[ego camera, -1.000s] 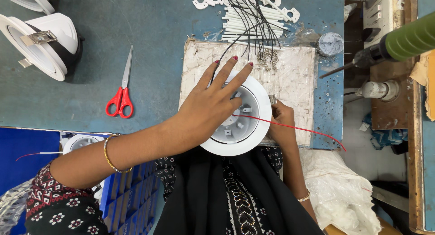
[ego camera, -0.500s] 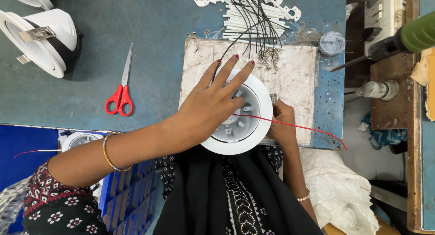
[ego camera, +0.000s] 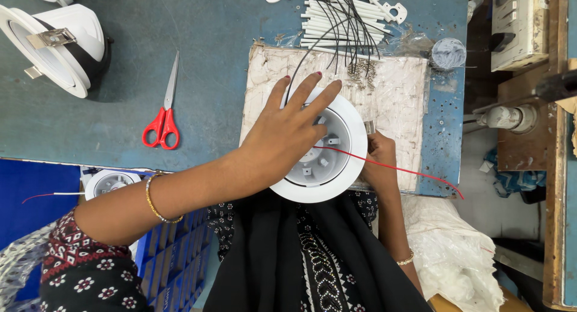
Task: The person assembles a recessed LED light fixture by hand, inserting wires into the central module and securing them with a green-handled screwdriver. The person handles multiple white circular housings, wires, and small plastic components on a cluttered workbench.
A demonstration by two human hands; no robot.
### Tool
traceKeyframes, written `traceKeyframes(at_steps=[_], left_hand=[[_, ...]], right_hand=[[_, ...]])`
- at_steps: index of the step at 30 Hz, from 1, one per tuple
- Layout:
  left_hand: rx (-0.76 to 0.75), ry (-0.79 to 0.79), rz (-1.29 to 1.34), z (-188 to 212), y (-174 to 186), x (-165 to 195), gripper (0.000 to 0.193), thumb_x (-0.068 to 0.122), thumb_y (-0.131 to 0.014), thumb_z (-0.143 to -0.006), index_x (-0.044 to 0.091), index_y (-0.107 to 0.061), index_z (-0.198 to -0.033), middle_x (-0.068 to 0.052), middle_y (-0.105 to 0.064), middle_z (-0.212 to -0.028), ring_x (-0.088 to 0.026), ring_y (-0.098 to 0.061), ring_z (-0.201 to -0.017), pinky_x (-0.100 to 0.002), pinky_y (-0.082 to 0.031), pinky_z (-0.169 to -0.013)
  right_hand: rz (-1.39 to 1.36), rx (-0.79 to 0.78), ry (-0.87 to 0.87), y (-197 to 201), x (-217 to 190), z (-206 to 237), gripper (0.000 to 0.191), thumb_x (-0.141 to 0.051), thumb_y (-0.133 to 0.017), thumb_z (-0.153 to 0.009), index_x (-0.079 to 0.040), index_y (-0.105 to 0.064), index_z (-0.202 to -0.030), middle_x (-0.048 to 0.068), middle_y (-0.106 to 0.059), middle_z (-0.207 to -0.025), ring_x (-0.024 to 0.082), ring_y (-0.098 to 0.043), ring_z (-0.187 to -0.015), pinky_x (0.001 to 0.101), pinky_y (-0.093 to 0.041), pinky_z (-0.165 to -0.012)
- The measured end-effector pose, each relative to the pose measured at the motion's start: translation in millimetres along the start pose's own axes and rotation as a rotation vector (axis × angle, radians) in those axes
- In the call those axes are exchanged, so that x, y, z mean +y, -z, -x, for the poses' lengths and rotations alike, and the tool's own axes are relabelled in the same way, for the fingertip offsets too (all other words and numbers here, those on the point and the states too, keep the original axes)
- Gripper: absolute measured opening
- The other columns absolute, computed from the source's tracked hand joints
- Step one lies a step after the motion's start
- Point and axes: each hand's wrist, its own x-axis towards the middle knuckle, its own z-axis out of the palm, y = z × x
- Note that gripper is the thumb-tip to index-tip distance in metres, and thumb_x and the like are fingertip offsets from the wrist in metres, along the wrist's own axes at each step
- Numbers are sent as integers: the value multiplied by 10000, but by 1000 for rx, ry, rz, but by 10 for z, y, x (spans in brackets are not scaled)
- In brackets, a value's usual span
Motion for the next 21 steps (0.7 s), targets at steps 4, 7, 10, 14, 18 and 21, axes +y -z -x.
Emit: traceKeyframes(at_steps=[4,7,10,14,18,21], left_hand=[[-29,38,-32,9,-7,16,216,118,-736,-710,69,-774,-916,-134,-400,-1571,-352,-333,-1453,-641,-363,-1065],[-19,65,-19,28,-13,38,200,100,-739,-712,73,-777,-907,-112,-408,-1576,-342,-347,-1456,-645,-378,-1048],[3,83,-30,57,-20,64,218,112,-744,-680,78,-783,-891,-87,-416,-1566,-338,-355,-1437,-683,-366,-1035],[30,106,-2,101,-25,111,230,121,-762,-668,71,-785,-891,-79,-412,-1569,-359,-352,-1431,-712,-345,-1048],[36,111,31,120,-27,155,245,114,-770,-645,67,-788,-885,-88,-406,-1566,-384,-346,-1431,-732,-299,-1082],[22,126,33,118,-40,197,229,100,-759,-650,70,-791,-875,-93,-403,-1564,-402,-334,-1449,-742,-253,-1123]], right_hand=[[162,46,7,37,161,1,258,-144,-787,-894,74,-684,-986,122,-751,-830,100,-678,-715,263,-560,-642],[152,51,38,35,236,16,254,-125,-793,-872,76,-679,-976,111,-748,-830,96,-673,-719,259,-557,-643],[222,48,12,27,177,60,236,-113,-771,-871,68,-682,-995,134,-758,-866,132,-685,-757,281,-561,-689],[282,-122,141,53,-143,185,384,-78,-756,-860,54,-656,-1206,183,-716,-1167,208,-668,-1073,355,-535,-955],[80,-502,41,-64,-474,323,805,-124,-838,-725,14,-465,-1425,161,-596,-1393,222,-572,-1272,381,-471,-1061],[77,-402,-46,-366,-538,445,795,-155,-845,-754,-4,-479,-1444,141,-622,-1407,225,-603,-1282,379,-502,-1068]])
